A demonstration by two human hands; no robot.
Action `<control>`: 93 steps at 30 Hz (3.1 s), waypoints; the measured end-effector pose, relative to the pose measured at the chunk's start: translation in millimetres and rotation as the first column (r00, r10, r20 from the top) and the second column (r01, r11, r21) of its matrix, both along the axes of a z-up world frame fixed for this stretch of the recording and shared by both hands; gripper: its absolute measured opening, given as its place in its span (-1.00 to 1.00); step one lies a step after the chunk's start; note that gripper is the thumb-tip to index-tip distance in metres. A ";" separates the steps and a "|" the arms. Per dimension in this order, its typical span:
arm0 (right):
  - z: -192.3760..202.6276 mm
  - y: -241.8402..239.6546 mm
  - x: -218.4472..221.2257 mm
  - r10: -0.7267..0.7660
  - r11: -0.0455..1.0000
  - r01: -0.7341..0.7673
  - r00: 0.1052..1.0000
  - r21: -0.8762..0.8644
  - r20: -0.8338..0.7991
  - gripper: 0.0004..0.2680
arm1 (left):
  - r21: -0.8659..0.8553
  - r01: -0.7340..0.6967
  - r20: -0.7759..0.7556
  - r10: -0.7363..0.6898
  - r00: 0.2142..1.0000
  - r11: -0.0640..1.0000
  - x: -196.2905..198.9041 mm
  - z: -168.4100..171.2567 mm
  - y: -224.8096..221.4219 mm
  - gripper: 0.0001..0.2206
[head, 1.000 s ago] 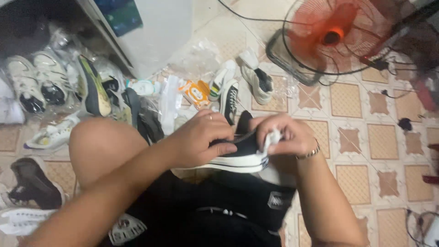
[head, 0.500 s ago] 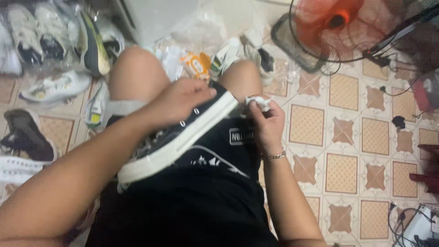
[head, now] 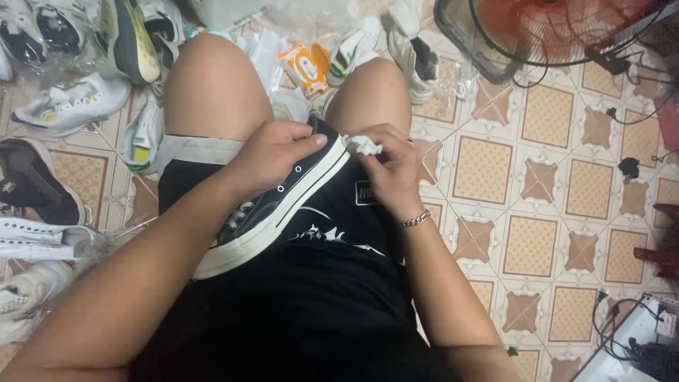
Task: Cleaning and organizing various pairs of shoes in a cluttered storage area.
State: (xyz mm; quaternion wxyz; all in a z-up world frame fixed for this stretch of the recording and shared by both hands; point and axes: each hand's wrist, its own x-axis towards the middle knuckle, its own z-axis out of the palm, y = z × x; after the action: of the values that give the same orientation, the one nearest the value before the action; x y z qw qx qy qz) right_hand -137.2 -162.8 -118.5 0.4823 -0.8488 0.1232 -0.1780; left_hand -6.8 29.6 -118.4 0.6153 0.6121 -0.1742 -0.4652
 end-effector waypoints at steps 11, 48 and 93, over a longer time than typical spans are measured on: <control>18.1 24.8 -2.7 0.113 0.973 -0.105 0.993 -0.206 0.027 -0.88 | -0.090 -0.018 -0.190 0.001 0.982 0.996 -8.0 -15.0 -0.2 -0.74; 10.6 17.0 -7.9 0.146 0.951 -0.137 0.989 -0.277 0.012 -0.82 | -0.061 0.017 -0.270 -0.033 0.962 0.998 -4.7 -39.7 -5.8 -0.76; 24.2 80.0 -22.5 0.167 0.786 -0.131 0.986 -0.605 0.005 -0.73 | -0.038 -0.036 -0.031 0.035 0.999 0.999 1.7 -50.9 -5.8 -0.70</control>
State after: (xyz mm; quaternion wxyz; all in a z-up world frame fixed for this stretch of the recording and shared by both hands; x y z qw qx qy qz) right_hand -159.7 -82.8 -94.3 0.2035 -0.9595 -0.0211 -0.1938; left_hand -5.1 23.8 -169.4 0.6378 0.5960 -0.1630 -0.4599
